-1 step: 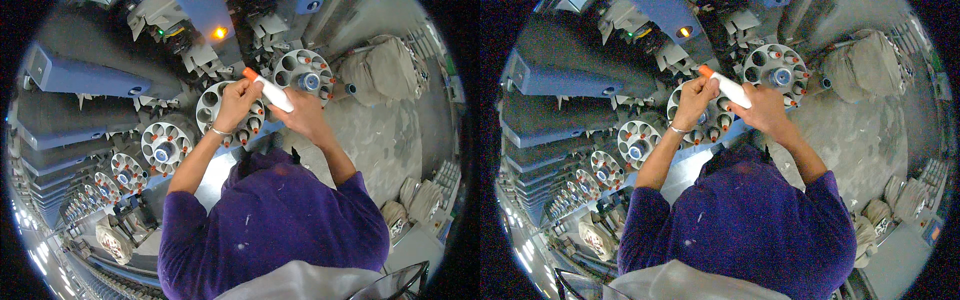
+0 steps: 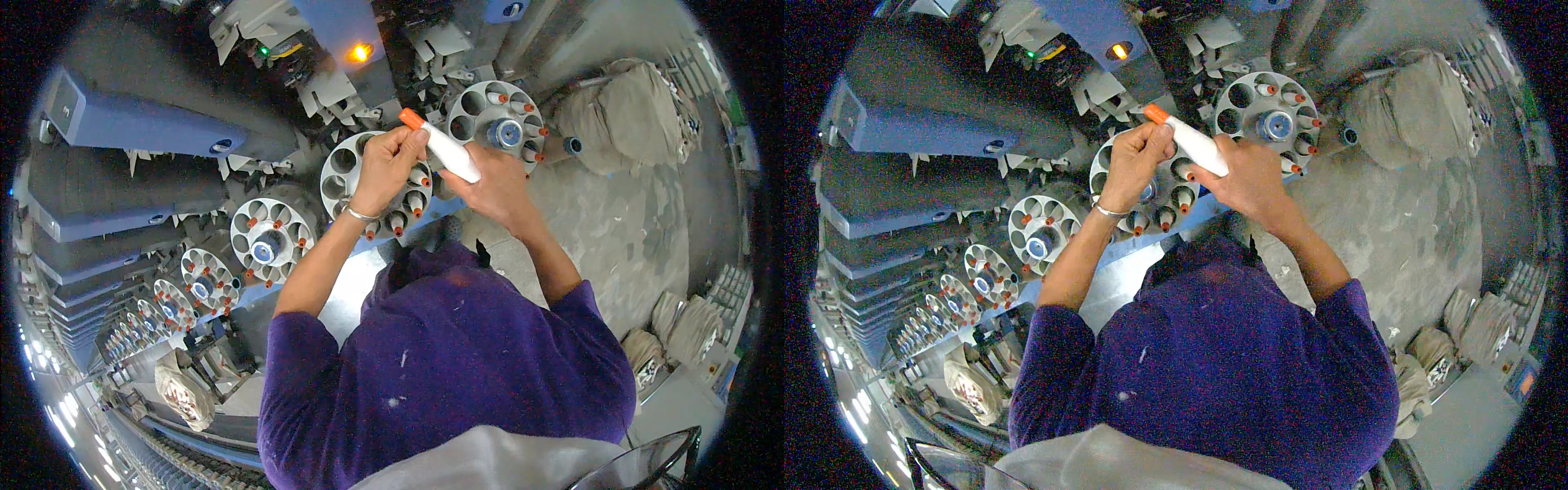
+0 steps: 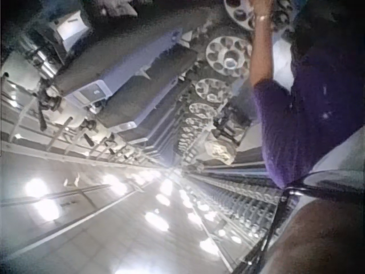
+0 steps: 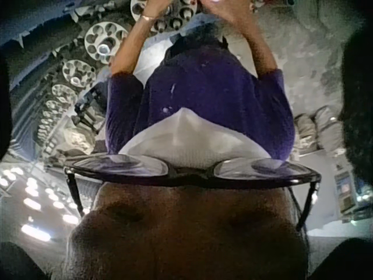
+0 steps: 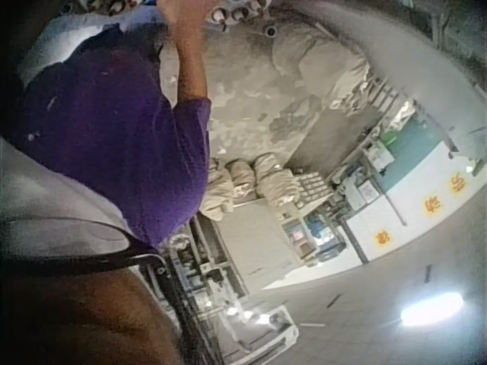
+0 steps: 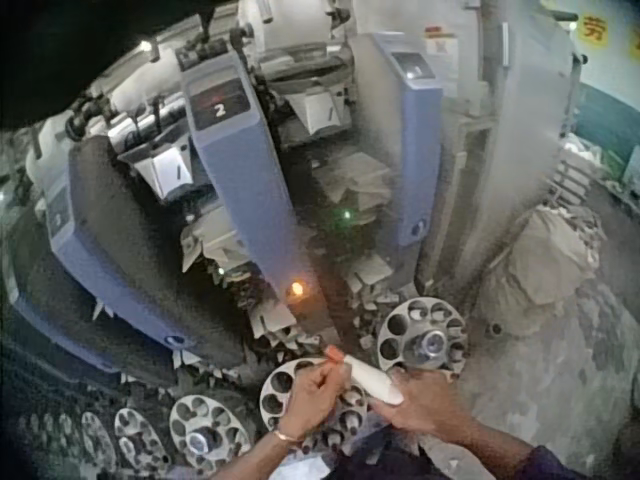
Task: The person repeatedly picks white spindles with orange tips from a cloth bag and places them into slots on rotating machine spindles. The person occasionally adjusts a lever on the machine while continuing to load spindles.
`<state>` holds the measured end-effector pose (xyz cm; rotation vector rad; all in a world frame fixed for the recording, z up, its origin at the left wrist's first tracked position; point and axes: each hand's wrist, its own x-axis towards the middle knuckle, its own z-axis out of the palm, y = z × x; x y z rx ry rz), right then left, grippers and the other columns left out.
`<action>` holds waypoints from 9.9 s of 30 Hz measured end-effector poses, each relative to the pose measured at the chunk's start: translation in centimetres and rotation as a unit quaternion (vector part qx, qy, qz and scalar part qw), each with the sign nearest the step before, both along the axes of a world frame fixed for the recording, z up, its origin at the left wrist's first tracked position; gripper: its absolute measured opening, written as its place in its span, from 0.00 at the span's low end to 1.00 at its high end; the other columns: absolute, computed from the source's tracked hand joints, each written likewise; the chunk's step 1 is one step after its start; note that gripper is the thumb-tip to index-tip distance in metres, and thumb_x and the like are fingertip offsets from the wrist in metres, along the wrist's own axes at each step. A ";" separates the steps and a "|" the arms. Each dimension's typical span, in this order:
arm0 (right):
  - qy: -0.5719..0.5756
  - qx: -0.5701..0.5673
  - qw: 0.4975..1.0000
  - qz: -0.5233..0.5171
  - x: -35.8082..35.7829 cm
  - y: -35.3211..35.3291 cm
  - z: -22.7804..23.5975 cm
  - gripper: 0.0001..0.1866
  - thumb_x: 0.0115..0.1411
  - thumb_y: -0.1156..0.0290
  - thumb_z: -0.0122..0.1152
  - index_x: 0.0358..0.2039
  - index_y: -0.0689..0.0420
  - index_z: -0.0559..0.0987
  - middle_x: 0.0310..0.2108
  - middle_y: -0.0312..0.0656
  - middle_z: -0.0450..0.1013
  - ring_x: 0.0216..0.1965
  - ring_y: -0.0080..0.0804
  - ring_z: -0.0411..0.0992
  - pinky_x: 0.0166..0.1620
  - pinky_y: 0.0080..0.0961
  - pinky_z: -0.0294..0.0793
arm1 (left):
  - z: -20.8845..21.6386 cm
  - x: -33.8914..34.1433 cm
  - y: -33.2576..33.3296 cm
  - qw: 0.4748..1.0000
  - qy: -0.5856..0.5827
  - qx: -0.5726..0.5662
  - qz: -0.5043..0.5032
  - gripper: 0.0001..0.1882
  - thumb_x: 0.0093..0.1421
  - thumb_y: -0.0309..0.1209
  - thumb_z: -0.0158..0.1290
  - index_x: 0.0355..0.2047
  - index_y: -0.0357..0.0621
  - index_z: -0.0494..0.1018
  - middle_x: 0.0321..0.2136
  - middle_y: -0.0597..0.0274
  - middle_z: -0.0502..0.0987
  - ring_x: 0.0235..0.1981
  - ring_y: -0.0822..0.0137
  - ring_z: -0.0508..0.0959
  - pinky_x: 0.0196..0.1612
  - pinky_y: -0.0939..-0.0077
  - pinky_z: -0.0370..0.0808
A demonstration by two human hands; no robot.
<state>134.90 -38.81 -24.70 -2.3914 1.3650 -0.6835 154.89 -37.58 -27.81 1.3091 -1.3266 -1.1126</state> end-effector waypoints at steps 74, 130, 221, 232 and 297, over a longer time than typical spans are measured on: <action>-0.139 0.092 0.986 -0.006 -12.3 -12.4 -14.1 0.06 0.48 0.78 0.66 0.28 0.59 0.79 0.42 0.43 0.71 0.46 0.39 0.70 0.45 0.29 0.71 | 18.6 -1.2 3.4 0.883 -0.060 -0.371 0.281 0.11 0.57 0.25 0.56 0.41 0.38 0.75 0.42 0.59 0.77 0.37 0.64 0.78 0.35 0.67 0.79; 0.082 -0.568 0.813 -0.100 28.7 -33.7 44.9 0.06 0.44 0.68 0.62 0.25 0.53 0.82 0.28 0.44 0.77 0.33 0.41 0.77 0.35 0.39 0.76 | 30.2 21.3 -16.0 0.887 0.194 -0.372 0.192 0.10 0.69 0.34 0.43 0.31 0.47 0.68 0.15 0.74 0.59 0.14 0.80 0.56 0.16 0.81 0.57; 0.023 0.221 0.620 0.752 100.5 81.7 -13.3 0.06 0.56 0.78 0.55 0.34 0.59 0.78 0.31 0.46 0.75 0.29 0.42 0.73 0.33 0.33 0.71 | -28.0 46.1 111.1 0.283 0.146 0.461 0.828 0.14 0.53 0.42 0.53 0.30 0.48 0.83 0.26 0.50 0.81 0.31 0.51 0.81 0.37 0.61 0.77; 0.019 0.136 0.648 0.750 120.5 107.1 -20.7 0.15 0.53 0.77 0.54 0.43 0.61 0.73 0.37 0.53 0.72 0.42 0.52 0.71 0.47 0.43 0.69 | -21.4 96.0 130.9 0.229 0.188 0.261 0.919 0.18 0.56 0.33 0.53 0.42 0.30 0.75 0.33 0.51 0.80 0.32 0.58 0.80 0.37 0.67 0.77; -0.059 0.805 0.494 0.323 133.4 105.0 -12.0 0.38 0.56 0.59 0.61 0.64 0.59 0.59 0.30 0.46 0.74 0.20 0.24 0.68 0.20 0.18 0.68 | -16.7 117.0 147.1 0.634 0.272 0.298 0.659 0.23 0.53 0.37 0.63 0.47 0.44 0.72 0.36 0.67 0.77 0.40 0.73 0.73 0.47 0.75 0.68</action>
